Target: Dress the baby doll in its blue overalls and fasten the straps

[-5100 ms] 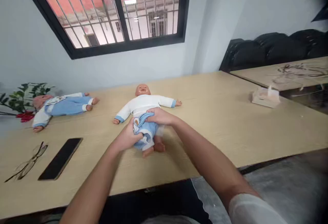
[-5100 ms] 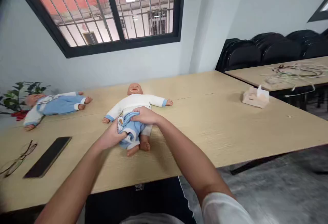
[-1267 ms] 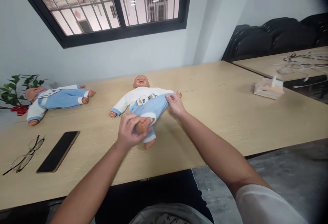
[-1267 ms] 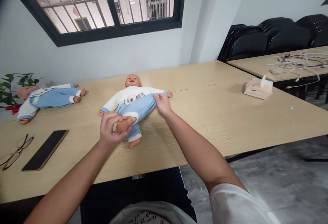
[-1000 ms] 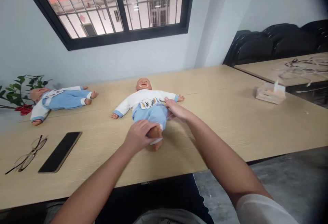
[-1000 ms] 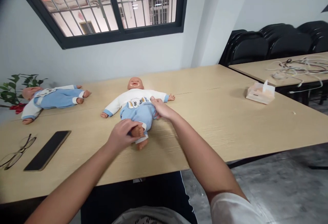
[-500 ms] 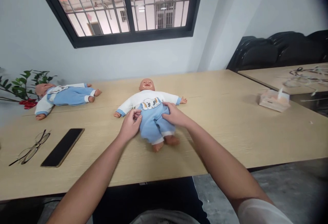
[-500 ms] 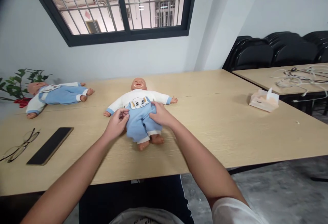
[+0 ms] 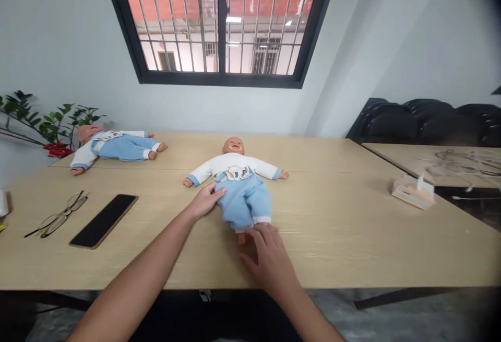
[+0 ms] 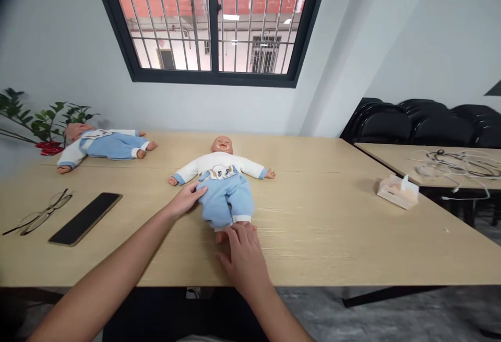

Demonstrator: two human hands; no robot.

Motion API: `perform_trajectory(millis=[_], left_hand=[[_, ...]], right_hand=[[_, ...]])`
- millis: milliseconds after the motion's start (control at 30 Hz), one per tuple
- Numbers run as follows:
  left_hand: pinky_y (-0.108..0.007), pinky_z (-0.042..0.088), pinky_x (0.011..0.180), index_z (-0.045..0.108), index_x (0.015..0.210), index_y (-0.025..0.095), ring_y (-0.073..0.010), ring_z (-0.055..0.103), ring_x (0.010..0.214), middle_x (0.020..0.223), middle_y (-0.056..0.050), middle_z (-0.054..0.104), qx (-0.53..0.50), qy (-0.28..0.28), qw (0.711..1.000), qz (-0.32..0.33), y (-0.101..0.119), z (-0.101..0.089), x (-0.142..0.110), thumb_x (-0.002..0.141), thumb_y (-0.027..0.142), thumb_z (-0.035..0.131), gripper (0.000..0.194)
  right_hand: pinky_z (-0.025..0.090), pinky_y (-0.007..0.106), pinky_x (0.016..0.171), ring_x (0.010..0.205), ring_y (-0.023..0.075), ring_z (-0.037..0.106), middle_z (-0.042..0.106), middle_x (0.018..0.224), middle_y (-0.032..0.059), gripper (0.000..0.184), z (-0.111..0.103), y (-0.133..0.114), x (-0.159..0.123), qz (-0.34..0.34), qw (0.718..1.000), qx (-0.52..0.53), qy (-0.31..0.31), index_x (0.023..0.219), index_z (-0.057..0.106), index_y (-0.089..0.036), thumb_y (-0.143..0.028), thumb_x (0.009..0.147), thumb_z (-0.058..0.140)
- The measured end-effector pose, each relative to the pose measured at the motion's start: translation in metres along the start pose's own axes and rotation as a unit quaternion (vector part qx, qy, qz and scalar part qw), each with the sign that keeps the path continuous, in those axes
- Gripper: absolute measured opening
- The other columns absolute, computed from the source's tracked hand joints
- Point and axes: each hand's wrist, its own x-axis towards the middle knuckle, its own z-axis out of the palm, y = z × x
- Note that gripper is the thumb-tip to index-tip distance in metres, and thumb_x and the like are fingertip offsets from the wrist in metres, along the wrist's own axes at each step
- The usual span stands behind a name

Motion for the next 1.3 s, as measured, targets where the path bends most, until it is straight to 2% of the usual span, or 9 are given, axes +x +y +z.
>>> perform_trajectory(millis=[133,267,400,533,667,833,1033,1167,1300], left_hand=[[-0.038,0.047,0.099,0.069,0.113,0.016,-0.0255,0.065,0.107,0.115,-0.011,0.072,-0.165,-0.038,0.985,-0.039,0.001,0.002,-0.001,0.086,0.055,0.072,0.048],[-0.037,0.047,0.099,0.073,0.104,0.017,-0.0253,0.065,0.108,0.111,-0.01,0.074,-0.217,-0.094,0.967,-0.093,-0.004,-0.003,-0.002,0.083,0.039,0.073,0.031],[-0.036,0.049,0.096,0.072,0.107,0.017,-0.0247,0.066,0.104,0.108,-0.007,0.075,-0.14,-0.149,0.976,-0.068,-0.006,-0.012,-0.002,0.074,0.024,0.065,0.034],[-0.036,0.051,0.094,0.069,0.115,0.021,-0.0249,0.068,0.106,0.115,-0.006,0.074,0.061,-0.192,0.979,0.001,-0.005,-0.016,-0.002,0.083,0.029,0.061,0.035],[-0.036,0.05,0.091,0.074,0.098,0.022,-0.0261,0.066,0.099,0.104,-0.007,0.075,0.266,-0.119,0.956,0.046,-0.008,-0.009,0.002,0.085,0.037,0.065,0.022],[-0.033,0.047,0.083,0.076,0.087,0.021,-0.0254,0.067,0.088,0.089,-0.007,0.076,0.335,-0.019,0.942,0.0,-0.012,-0.001,0.011,0.085,0.033,0.067,0.016],[-0.035,0.046,0.083,0.078,0.1,0.022,-0.0284,0.068,0.098,0.106,-0.012,0.078,0.388,0.103,0.913,-0.073,-0.012,-0.005,0.016,0.09,0.03,0.06,0.022],[-0.035,0.047,0.085,0.078,0.103,0.022,-0.0286,0.067,0.103,0.111,-0.012,0.077,0.397,0.126,0.904,-0.093,-0.011,-0.009,0.014,0.091,0.029,0.059,0.024],[-0.036,0.046,0.092,0.077,0.1,0.02,-0.03,0.066,0.11,0.114,-0.013,0.076,0.384,0.116,0.912,-0.089,-0.004,-0.008,0.01,0.091,0.032,0.06,0.022]], right_hand=[[0.034,0.054,0.11,0.121,0.0356,0.055,0.065,0.129,0.0145,0.059,0.012,-0.006,0.003,0.055,0.994,-0.083,0.039,0.134,0.055,-0.018,-0.029,0.082,0.08],[0.035,0.051,0.105,0.111,0.0332,0.061,0.073,0.113,0.0141,0.045,0.018,-0.008,0.017,0.081,0.985,-0.145,0.048,0.129,0.061,-0.016,-0.028,0.087,0.073],[0.041,0.04,0.088,0.087,0.0268,0.066,0.074,0.086,0.0097,0.033,0.007,-0.002,0.028,0.071,0.981,-0.165,0.072,0.12,0.065,-0.015,-0.029,0.09,0.066],[0.041,0.036,0.074,0.071,0.0254,0.064,0.069,0.07,0.0072,0.027,-0.013,0.003,0.029,0.07,0.974,-0.174,0.131,0.105,0.068,-0.018,-0.042,0.095,0.06],[0.039,0.035,0.068,0.069,0.0265,0.062,0.066,0.067,0.0072,0.029,-0.027,0.003,0.023,0.075,0.969,-0.174,0.161,0.091,0.066,-0.021,-0.048,0.094,0.06],[0.041,0.035,0.066,0.07,0.0269,0.063,0.067,0.069,0.0074,0.027,-0.036,0.003,0.005,0.077,0.972,-0.137,0.173,0.088,0.063,-0.022,-0.048,0.094,0.061],[0.046,0.036,0.067,0.072,0.0262,0.066,0.072,0.08,0.0079,0.021,-0.05,0.011,-0.04,0.071,0.978,-0.074,0.183,0.096,0.063,-0.023,-0.044,0.095,0.061],[0.048,0.037,0.065,0.068,0.0244,0.063,0.07,0.078,0.006,0.015,-0.06,0.008,-0.069,0.064,0.982,-0.044,0.173,0.094,0.061,-0.025,-0.039,0.094,0.063],[0.051,0.046,0.075,0.079,0.0288,0.063,0.069,0.084,0.0073,0.018,-0.057,-0.012,-0.07,0.022,0.985,-0.047,0.167,0.1,0.061,-0.026,-0.035,0.088,0.071]])
